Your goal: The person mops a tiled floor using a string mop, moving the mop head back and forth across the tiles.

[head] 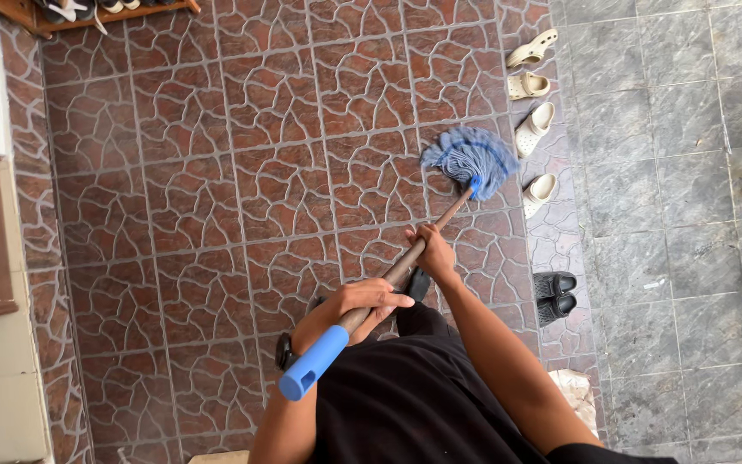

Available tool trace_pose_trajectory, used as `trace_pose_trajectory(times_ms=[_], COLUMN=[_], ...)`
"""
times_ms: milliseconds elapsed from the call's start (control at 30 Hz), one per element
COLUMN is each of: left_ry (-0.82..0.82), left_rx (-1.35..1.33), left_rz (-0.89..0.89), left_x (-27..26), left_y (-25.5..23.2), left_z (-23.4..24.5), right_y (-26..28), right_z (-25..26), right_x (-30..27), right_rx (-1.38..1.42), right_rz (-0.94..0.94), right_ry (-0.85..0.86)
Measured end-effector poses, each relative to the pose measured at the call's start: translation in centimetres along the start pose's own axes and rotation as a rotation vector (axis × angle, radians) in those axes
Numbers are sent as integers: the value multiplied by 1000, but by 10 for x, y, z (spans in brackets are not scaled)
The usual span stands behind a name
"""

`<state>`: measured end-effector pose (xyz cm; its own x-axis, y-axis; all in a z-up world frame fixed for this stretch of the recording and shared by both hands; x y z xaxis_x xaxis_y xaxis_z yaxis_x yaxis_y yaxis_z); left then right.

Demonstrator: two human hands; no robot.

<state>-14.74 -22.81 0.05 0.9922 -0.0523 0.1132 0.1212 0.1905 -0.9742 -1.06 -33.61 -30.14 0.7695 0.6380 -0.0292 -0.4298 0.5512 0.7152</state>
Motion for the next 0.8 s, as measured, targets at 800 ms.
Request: trace_pose_trajectory(times_ms=[800], left_ry=[-616], left_rx=[163], left_rz=[191], left_x=[-284], left_y=[-78], left_z=[154], right_y=[318], right_z=[-257], right_x=[-44], right_rx=[50], right_rz=[287], right_ry=[517])
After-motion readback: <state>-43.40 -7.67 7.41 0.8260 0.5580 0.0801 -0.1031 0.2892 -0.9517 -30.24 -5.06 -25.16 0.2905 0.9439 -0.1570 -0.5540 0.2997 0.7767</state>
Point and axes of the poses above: each hand's wrist, its own x-axis towards the middle knuckle, its own z-axis out of the back of the hand, y = z × x, the point moved 10 cm from there along x, towards the middle knuckle, and after that the axes turned 10 degrees about z, right-handed, at the moved point
